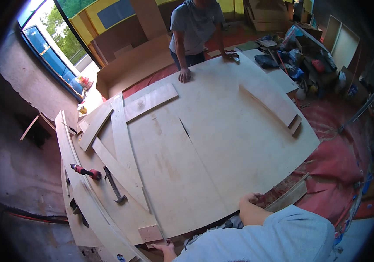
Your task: The person places a wooden slat diagonally across a wooden frame on a work table, then uses a drill to drive a screw into the slat, securing it to the frame.
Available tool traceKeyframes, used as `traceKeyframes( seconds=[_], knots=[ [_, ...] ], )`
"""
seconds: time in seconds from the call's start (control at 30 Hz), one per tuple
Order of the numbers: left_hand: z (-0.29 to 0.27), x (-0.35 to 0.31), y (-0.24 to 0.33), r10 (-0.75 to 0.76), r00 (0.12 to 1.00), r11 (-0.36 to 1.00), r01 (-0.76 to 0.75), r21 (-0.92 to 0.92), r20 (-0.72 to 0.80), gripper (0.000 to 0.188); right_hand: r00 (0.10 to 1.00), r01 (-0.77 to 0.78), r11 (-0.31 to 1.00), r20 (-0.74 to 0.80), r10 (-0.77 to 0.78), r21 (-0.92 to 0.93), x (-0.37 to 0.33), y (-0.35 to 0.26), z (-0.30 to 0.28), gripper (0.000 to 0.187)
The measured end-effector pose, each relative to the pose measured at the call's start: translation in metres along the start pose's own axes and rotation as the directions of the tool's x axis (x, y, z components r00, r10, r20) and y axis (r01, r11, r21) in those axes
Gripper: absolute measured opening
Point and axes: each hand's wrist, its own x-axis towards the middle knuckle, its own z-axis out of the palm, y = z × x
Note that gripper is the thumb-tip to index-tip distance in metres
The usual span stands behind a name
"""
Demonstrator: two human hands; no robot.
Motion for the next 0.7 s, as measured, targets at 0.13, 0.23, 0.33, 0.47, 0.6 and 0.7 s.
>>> traceKeyframes(
  seconds=[0.13, 0.23, 0.33, 0.47, 0.6, 0.7],
  knots=[
    [0.008, -0.004, 0.017, 0.178, 0.968, 0.983, -0.182, 0.006, 0.176, 0.084, 1.000, -0.010, 1.000, 0.001, 0.010, -0.009, 0.002, 0.010, 0.000, 0.051],
    [0.008, 0.004, 0.039, 0.212, 0.940, 0.969, -0.238, 0.071, 0.267, 0.084, 1.000, -0.015, 1.000, 0.007, 0.015, -0.021, 0.000, 0.013, -0.001, 0.050],
    [0.010, 0.018, 0.056, 0.230, 0.947, 0.961, -0.257, 0.099, 0.225, 0.083, 1.000, -0.011, 0.999, 0.010, 0.011, -0.039, 0.000, 0.012, -0.006, 0.049],
    [0.032, 0.002, 0.046, 0.239, 0.962, 0.959, -0.255, 0.124, 0.134, 0.079, 1.000, -0.021, 0.996, 0.002, 0.022, -0.092, -0.003, 0.005, -0.021, 0.048],
    [0.009, -0.002, 0.046, 0.047, 0.832, 0.999, -0.051, -0.008, 0.553, 0.063, 0.997, -0.079, 0.954, -0.039, 0.071, -0.289, -0.022, -0.019, -0.028, 0.047],
    [0.022, 0.036, 0.053, 0.096, 0.687, 0.981, 0.059, -0.186, 0.720, 0.039, 0.984, -0.179, 0.869, -0.066, 0.167, -0.462, -0.035, -0.032, -0.010, 0.046]
  ],
)
